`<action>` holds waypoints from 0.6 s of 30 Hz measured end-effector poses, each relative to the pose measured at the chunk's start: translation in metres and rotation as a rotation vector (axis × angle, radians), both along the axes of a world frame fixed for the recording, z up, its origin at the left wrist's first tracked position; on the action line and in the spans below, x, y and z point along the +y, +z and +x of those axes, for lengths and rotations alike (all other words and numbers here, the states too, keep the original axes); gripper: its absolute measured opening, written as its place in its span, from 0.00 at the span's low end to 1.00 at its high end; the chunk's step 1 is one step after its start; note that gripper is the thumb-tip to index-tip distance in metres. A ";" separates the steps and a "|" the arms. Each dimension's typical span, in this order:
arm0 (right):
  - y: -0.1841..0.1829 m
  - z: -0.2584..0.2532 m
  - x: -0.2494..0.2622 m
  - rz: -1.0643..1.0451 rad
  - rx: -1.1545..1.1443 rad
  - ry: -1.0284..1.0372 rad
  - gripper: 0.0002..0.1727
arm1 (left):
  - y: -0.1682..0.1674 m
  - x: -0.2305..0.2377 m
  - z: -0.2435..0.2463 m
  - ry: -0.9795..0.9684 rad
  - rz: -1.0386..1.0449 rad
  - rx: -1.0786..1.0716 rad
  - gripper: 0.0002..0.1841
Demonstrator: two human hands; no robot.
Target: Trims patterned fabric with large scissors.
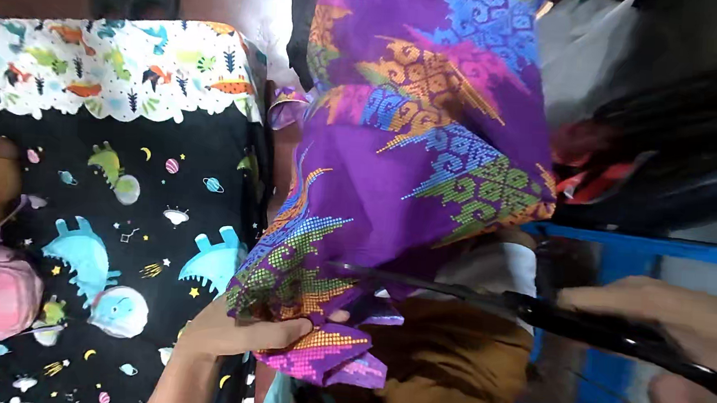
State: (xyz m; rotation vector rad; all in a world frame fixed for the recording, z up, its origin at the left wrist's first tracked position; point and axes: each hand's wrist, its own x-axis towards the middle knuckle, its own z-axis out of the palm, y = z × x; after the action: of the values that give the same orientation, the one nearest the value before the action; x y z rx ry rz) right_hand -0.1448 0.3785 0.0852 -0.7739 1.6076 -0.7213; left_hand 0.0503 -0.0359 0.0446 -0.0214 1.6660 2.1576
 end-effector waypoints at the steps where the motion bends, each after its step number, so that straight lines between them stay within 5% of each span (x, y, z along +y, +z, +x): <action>1: 0.000 0.000 0.000 0.000 0.003 -0.004 0.41 | 0.000 0.000 0.000 0.003 0.008 -0.005 0.20; 18: -0.002 0.010 0.004 -0.059 0.018 -0.032 0.38 | 0.003 0.013 0.010 0.090 -0.041 0.046 0.17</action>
State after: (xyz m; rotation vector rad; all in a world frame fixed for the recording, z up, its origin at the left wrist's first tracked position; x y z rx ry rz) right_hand -0.1345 0.3825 0.0835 -0.8006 1.6237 -0.7896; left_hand 0.0602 -0.0231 0.0481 -0.0601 1.7670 2.2041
